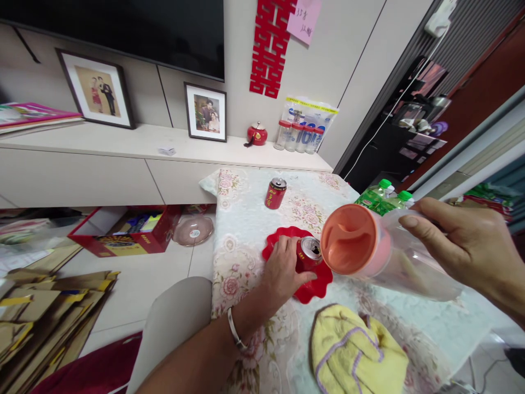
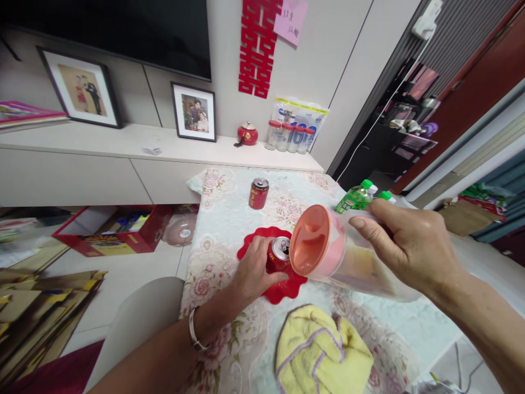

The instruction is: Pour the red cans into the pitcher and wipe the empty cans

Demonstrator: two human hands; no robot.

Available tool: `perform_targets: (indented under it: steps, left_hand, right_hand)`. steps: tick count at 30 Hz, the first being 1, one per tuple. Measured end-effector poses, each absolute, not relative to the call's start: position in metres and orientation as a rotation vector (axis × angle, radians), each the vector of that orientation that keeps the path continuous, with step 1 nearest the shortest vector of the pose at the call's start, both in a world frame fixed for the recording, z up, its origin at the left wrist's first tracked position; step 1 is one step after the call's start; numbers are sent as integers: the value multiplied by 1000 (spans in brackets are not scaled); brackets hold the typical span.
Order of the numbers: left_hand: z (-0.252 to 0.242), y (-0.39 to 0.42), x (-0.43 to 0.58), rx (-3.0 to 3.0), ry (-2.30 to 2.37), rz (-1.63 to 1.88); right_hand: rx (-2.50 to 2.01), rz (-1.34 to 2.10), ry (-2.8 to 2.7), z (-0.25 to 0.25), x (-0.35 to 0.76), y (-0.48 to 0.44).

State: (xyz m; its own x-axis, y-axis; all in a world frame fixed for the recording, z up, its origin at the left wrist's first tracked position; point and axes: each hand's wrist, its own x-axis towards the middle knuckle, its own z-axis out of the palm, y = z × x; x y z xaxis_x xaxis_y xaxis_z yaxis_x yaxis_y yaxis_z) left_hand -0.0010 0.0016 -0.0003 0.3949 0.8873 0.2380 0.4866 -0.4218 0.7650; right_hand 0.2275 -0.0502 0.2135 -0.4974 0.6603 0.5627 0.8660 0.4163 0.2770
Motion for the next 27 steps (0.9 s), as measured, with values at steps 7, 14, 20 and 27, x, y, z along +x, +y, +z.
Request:
perform_targets:
  steps: [7, 14, 20, 27]
  left_hand:
    - [-1, 2, -1, 2047, 1170, 886]
    - [-2, 2, -1, 2042, 1172, 914]
    - [-4, 1, 0, 2046, 1165, 926]
    - [-5, 2, 0, 2031, 1166, 948]
  right_hand:
    - [-1295, -779, -2314, 212, 228, -50]
    - [-1288, -778, -2316, 212, 228, -50]
    - [-1302, -763, -2300, 210, 229, -51]
    - [-1310, -762, -2293, 209, 229, -49]
